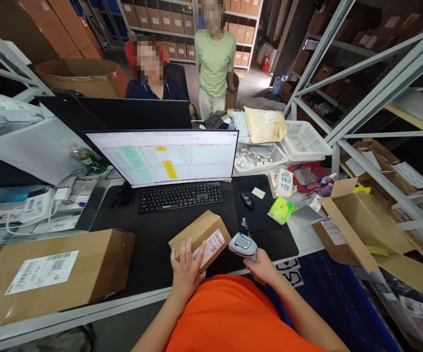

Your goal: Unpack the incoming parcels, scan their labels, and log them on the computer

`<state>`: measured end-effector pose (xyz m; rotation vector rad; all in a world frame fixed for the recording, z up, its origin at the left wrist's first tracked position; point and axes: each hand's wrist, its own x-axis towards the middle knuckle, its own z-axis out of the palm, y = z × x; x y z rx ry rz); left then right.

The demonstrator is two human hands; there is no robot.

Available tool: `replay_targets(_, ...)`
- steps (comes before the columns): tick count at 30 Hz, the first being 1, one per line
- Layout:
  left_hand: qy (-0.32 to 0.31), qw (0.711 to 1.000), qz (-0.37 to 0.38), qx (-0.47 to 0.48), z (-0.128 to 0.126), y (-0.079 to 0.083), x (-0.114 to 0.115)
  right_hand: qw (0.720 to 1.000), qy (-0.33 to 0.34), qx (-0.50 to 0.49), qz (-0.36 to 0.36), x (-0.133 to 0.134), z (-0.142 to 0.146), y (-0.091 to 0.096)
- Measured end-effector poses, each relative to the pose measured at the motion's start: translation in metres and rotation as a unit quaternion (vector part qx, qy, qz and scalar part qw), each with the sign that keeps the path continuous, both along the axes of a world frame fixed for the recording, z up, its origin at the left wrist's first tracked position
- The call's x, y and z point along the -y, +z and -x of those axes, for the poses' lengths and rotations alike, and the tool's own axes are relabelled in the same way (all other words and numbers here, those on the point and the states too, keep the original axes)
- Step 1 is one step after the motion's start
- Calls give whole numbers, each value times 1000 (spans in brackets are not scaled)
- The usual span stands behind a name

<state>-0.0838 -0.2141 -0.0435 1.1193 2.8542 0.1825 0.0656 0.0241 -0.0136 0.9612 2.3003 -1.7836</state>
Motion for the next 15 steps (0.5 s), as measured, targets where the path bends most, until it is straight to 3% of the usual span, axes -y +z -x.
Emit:
replay_targets(4,19,999,26,-18,3,3,0,999,19,-39,-22,-2,2,2)
replay_targets(9,26,997,-8,-74,5,3,1,994,22,-106,-3,5,8,-4)
replay_targets(15,35,991,-59,-112,11,-24,7,996,28,-79,-11,12,16,-12)
